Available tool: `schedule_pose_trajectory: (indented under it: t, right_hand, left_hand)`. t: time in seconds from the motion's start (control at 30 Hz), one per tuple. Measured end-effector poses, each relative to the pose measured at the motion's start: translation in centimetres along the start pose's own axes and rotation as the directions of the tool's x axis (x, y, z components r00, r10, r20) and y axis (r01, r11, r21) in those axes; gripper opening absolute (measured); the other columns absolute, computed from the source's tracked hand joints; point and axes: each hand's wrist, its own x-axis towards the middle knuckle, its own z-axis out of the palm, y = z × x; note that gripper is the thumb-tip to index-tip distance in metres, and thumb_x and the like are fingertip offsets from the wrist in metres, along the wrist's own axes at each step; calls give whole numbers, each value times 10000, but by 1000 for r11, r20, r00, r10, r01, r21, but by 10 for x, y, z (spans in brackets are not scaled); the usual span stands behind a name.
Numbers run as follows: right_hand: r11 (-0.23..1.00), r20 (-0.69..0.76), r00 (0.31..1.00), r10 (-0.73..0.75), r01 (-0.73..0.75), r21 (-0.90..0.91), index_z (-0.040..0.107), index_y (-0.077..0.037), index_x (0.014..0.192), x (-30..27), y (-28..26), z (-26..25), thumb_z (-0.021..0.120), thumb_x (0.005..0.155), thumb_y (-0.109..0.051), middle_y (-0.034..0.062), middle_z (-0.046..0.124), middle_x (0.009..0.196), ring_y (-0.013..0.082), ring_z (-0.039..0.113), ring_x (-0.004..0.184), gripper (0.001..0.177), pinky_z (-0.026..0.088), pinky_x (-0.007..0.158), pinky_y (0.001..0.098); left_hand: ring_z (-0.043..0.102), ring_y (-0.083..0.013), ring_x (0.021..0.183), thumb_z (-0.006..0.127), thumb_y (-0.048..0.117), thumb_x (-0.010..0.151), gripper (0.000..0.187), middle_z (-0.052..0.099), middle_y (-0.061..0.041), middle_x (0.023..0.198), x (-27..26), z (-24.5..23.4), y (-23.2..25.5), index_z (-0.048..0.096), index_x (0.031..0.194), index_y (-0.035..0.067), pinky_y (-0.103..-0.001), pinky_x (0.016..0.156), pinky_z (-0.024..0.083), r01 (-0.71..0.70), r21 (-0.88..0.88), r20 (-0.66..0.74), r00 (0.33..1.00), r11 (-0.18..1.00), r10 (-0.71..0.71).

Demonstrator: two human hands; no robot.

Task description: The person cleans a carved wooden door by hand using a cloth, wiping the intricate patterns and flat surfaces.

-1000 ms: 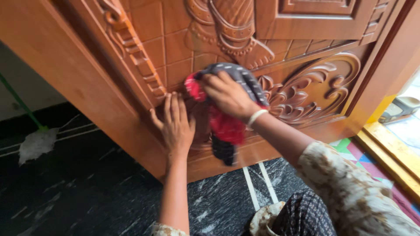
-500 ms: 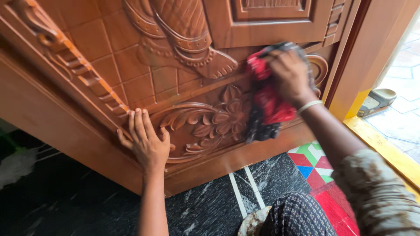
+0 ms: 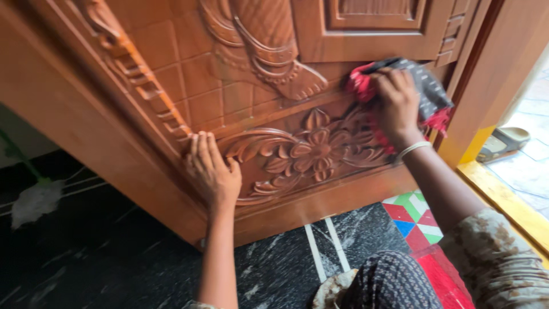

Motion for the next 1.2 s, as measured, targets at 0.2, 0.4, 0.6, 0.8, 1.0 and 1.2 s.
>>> schedule_pose_trajectory:
  t: [0.2, 0.4, 0.6, 0.8, 1.0, 1.2]
  right_hand:
    - [994, 36, 999, -11, 7, 109, 695, -42, 1165, 8, -96, 27, 639, 781, 64, 111, 653, 1198, 343, 604, 1096, 402, 519, 932, 430]
    - [986, 41, 999, -12, 5, 165, 704, -65, 1195, 17, -162, 42, 645, 737, 45, 105, 650, 1186, 338, 607, 1084, 475, 519, 917, 425]
    - [941, 56, 985, -163, 138, 309, 673, -63, 1189, 39, -234, 71, 658, 816, -25, 85, 640, 1222, 309, 611, 1098, 376, 522, 952, 411]
    - [922, 201, 943, -266, 188, 339, 641, -60, 1249, 45, -238, 75, 619, 812, -48, 76, 646, 1204, 282, 608, 1033, 438, 520, 931, 398]
    - [924, 135, 924, -357, 328, 198, 658, -81, 1235, 29, -163, 59, 626, 883, -109, 67, 637, 1268, 264, 604, 1100, 354, 506, 939, 395]
    - [940, 111, 934, -340, 340, 21, 695, -111, 1195, 11, -91, 42, 625, 817, -98, 64, 639, 1262, 344, 585, 1115, 384, 478, 984, 462]
  left_hand:
    - [378, -320, 1505, 676, 171, 849, 698, 456, -135, 1566, 2, -6, 0, 474, 1501, 23, -583, 1187, 310, 17, -17, 28, 999, 1000, -17]
    - [354, -323, 1508, 671, 169, 856, 709, 420, -140, 1577, 1, -10, -3, 449, 1510, 12, -604, 1183, 292, 0, -38, 50, 999, 999, 2]
    - [372, -285, 1535, 652, 107, 825, 717, 437, -127, 1597, -4, -2, -9, 474, 1514, 16, -567, 1203, 327, -21, -17, 76, 997, 1000, 23]
    - [367, -300, 1523, 684, 207, 901, 531, 439, -160, 1560, -3, -8, -15, 521, 1371, 24, -609, 1167, 323, -48, -69, 89, 995, 996, 54]
    - [372, -276, 1506, 660, 192, 900, 655, 438, -121, 1582, 0, -12, -12, 489, 1507, 20, -590, 1150, 329, -74, -31, 59, 995, 997, 75]
    - [376, -274, 1508, 642, 179, 892, 648, 448, -102, 1581, 0, -9, -6, 483, 1506, 49, -563, 1184, 322, -29, 13, 50, 998, 999, 29]
